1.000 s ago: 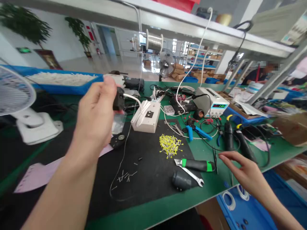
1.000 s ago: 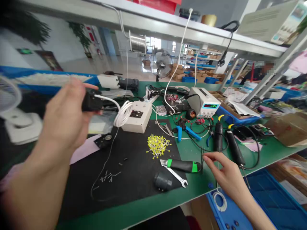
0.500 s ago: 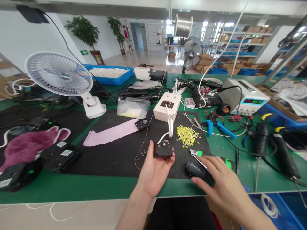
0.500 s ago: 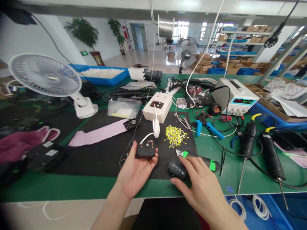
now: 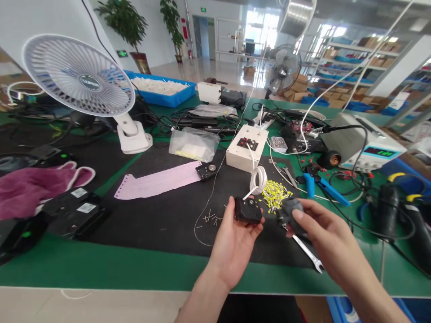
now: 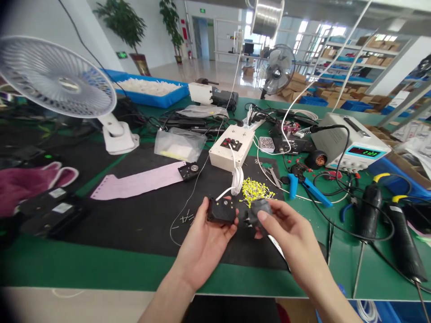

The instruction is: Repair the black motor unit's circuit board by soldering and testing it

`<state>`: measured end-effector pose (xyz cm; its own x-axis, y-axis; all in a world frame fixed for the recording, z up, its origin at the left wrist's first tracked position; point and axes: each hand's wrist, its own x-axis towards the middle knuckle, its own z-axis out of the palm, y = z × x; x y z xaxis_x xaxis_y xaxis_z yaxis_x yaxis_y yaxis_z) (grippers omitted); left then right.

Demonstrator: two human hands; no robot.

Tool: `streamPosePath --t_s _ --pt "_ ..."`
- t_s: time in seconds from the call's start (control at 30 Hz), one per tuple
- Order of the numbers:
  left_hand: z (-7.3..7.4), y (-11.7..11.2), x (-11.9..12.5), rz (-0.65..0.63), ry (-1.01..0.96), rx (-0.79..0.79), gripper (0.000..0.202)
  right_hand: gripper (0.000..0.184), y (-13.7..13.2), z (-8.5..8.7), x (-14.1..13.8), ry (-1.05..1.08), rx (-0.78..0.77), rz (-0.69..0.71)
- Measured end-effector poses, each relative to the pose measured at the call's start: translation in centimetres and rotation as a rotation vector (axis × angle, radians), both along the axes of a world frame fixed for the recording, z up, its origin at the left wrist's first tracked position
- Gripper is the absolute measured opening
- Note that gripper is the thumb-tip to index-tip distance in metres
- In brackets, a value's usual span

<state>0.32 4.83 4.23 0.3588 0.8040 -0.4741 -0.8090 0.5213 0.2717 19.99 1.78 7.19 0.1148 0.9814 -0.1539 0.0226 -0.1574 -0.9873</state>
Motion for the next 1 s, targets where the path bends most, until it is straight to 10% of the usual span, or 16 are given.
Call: streamPosePath --t_s 0.43,0.6,0.83,1.0 --pt "0.2 -0.3 -0.7 -0.179 -0.319 -0.203 0.052 0.052 6.8 2.9 -0.4 -0.243 -0.297 0.376" --pt "-0.4 -1.1 1.2 -0.319 -0.442 -0.295 0.065 0.048 6.1 5.5 0.6 -0.403 -0.182 0.268" --pt "-1.1 -1.7 3.2 -0.103 -0.212 -0.098 0.05 0.06 2.4 5.1 -0.7 -0.322 -0.289 -0.018" --pt "-1.0 -1.7 2.7 -0.037 -0.094 0.088 0.041 0.055 2.9 4.1 -0.9 -0.213 -0.283 0.055"
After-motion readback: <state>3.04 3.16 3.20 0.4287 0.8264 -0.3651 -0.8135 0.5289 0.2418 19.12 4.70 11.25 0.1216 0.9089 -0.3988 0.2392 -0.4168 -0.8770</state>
